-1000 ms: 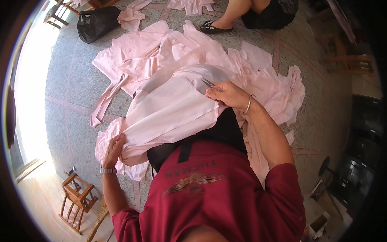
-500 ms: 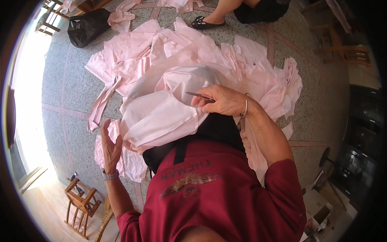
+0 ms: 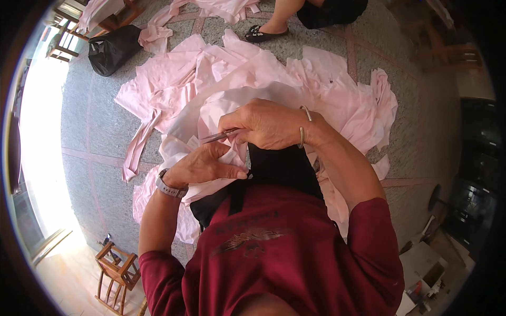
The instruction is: The person uses scissors to cut and trim pieces of pink fabric while sitting on the floor with another person.
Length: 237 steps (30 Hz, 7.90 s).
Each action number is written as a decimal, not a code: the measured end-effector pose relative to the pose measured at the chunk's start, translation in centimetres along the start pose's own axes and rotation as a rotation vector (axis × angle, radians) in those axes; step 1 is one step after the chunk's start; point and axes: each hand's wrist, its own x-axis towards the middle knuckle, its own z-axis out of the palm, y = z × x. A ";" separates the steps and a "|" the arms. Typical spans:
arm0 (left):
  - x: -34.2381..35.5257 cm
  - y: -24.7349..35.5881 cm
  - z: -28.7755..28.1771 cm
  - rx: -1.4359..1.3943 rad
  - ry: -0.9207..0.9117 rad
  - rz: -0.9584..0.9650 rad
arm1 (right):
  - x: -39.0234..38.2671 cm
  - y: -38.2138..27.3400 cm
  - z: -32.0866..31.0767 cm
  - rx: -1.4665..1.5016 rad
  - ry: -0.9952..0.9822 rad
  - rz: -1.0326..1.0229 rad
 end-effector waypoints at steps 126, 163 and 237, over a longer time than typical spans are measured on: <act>-0.6 -0.3 7.6 -1.538 0.509 0.173 | -3.1 -0.8 12.1 0.251 0.560 0.217; 0.4 -1.6 7.5 -1.168 0.742 0.164 | -3.7 1.8 9.7 0.593 0.790 0.304; -1.0 -1.9 9.3 -1.199 0.630 0.282 | -4.0 -1.4 10.7 0.881 0.400 0.326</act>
